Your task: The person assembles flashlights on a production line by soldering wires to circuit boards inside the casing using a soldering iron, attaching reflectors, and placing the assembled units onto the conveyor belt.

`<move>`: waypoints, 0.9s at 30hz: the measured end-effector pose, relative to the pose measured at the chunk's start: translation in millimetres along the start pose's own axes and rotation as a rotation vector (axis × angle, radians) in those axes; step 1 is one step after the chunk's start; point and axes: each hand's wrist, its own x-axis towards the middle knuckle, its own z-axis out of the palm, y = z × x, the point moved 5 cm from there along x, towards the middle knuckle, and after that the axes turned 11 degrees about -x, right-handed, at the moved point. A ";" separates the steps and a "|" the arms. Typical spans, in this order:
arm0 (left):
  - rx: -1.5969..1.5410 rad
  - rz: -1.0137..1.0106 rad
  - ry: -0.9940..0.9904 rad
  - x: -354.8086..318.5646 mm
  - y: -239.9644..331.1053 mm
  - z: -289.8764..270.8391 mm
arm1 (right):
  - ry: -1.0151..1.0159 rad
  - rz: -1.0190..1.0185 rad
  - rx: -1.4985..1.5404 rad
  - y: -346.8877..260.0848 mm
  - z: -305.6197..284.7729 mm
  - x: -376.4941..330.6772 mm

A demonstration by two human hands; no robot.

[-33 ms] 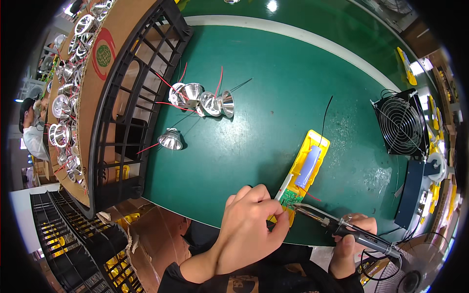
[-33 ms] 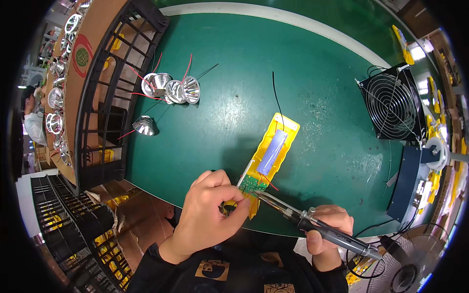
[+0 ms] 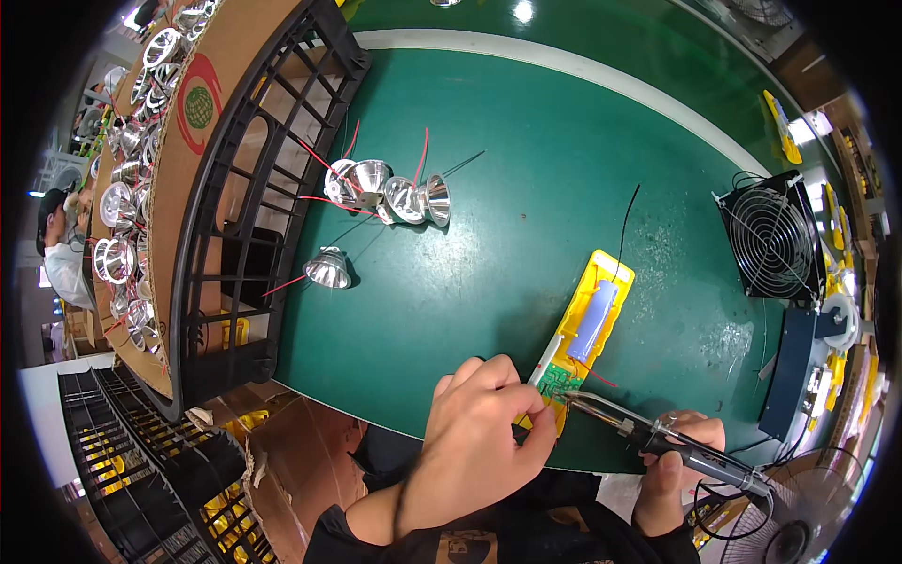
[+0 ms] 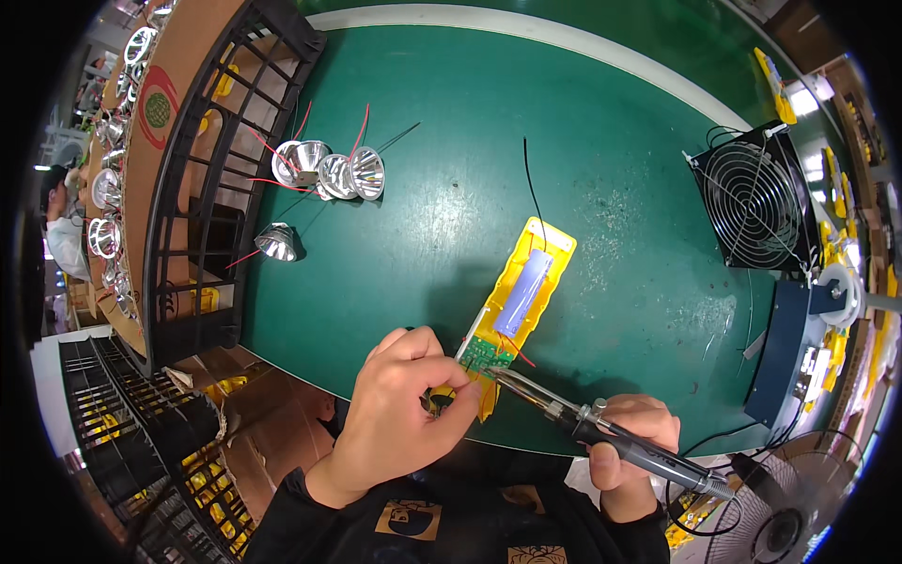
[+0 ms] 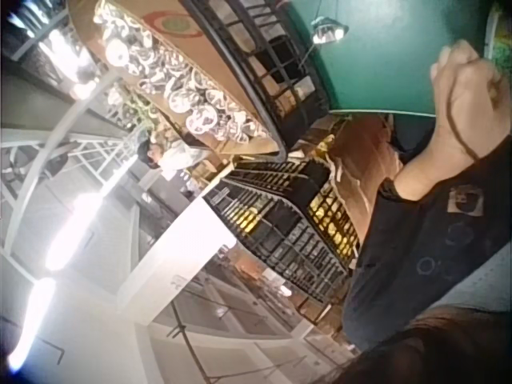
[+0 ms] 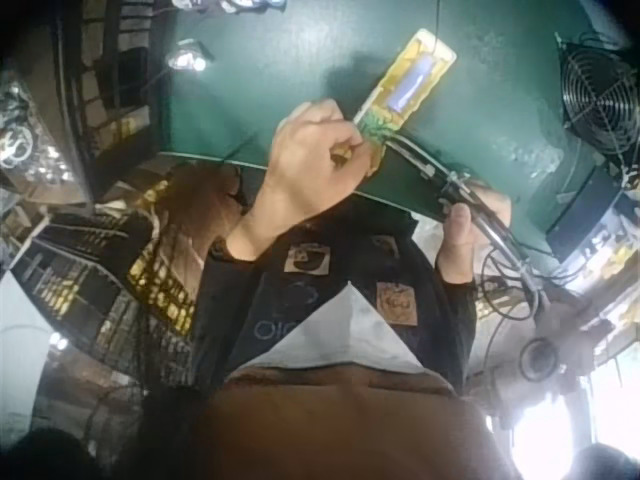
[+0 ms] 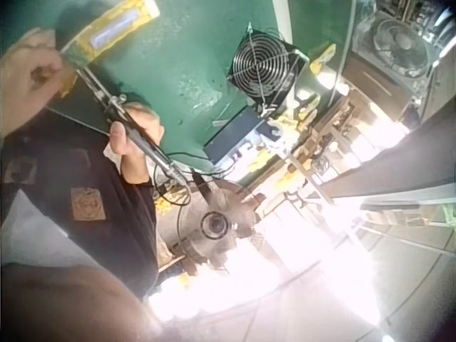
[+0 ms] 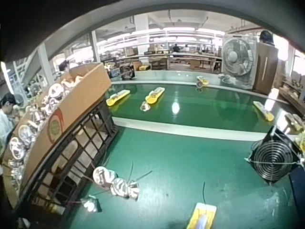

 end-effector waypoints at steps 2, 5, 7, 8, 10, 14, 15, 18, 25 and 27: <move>0.005 -0.003 0.008 -0.6 -0.1 -1.2 | 0.011 0.014 0.001 -0.4 1.5 0.6; -0.004 -0.004 0.005 0.1 0.0 -1.4 | -0.006 0.005 0.030 -2.3 3.2 3.2; -0.007 -0.006 -0.011 0.6 -0.1 -0.8 | 0.001 -0.007 0.027 -3.2 3.5 4.4; -0.006 -0.007 -0.011 0.4 -0.3 -0.8 | 0.007 -0.020 0.028 -3.4 3.9 4.6; -0.002 -0.021 -0.011 -0.1 -0.5 -0.9 | 0.019 -0.023 0.037 -3.7 4.6 5.0; 0.002 -0.021 -0.007 -0.5 -1.0 -1.2 | 0.030 -0.001 0.083 -4.3 3.7 7.6; -0.002 -0.012 -0.006 -0.5 -1.1 -1.1 | 0.030 -0.001 0.083 -5.4 3.7 8.5; -0.008 -0.001 -0.006 -0.1 -0.2 -1.0 | 0.031 0.021 0.096 -6.7 4.9 10.7; 0.003 -0.001 -0.007 0.5 -0.2 -1.5 | 0.008 -0.095 0.072 -2.5 4.4 8.3; 0.001 0.007 0.002 0.3 -0.6 -0.6 | 0.010 -0.095 0.051 -4.4 3.8 7.5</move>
